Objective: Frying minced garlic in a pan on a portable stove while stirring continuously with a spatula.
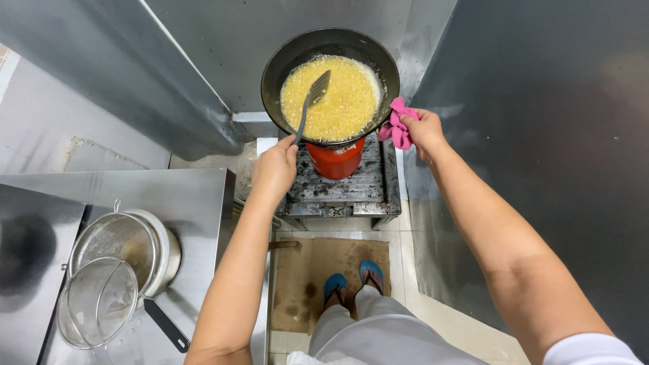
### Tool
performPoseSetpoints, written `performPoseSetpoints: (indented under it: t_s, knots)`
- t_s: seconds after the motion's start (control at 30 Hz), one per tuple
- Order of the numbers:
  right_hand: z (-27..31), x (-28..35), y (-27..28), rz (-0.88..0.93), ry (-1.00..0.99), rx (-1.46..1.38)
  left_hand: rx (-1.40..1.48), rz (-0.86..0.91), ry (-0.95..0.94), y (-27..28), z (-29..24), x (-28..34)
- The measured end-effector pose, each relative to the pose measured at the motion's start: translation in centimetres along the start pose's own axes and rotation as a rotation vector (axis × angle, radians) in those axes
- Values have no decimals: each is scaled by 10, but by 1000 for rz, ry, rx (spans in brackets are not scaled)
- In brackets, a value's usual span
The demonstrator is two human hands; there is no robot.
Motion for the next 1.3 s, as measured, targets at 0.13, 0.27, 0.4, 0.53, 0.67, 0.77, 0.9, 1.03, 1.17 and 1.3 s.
performPoseSetpoints:
  t_s: [0.13, 0.27, 0.4, 0.53, 0.67, 0.77, 0.9, 1.03, 1.17, 1.3]
  knots:
    - [4, 6, -1, -2, -6, 0, -25, 6, -26, -4, -7, 9]
    - [7, 12, -2, -8, 3, -4, 1, -1, -10, 2, -11, 20]
    - [12, 14, -4, -8, 10, -3, 91, -15, -4, -2, -2, 19]
    - [16, 19, -7, -6, 8, -21, 212, -50, -1, 1, -1, 22]
    - [1, 3, 2, -6, -22, -41, 301, -98, 16, 19, -19, 39]
    - [3, 8, 6, -22, -39, -61, 317, -144, 21, 20, -27, 58]
    - [0, 1, 23, -53, -74, -85, 162, -146, 25, 4, -21, 62]
    - [-16, -8, 45, -89, -93, -158, 116, -152, 23, 10, -31, 76]
    - [-32, -3, 69, -148, -115, -238, 224, -256, 21, 18, -42, 86]
    - [-46, 27, 86, -200, -153, -262, 75, -205, 76, -8, -16, 67]
Point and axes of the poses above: each hand's wrist, its own x-axis away from the middle knuckle, its own y-axis out of the back of the hand, z = x × y, the point moved 7 cm from there along -x, towards the middle knuckle, and after that the axes turned 8 degrees about -x, right-handed, at the moved point
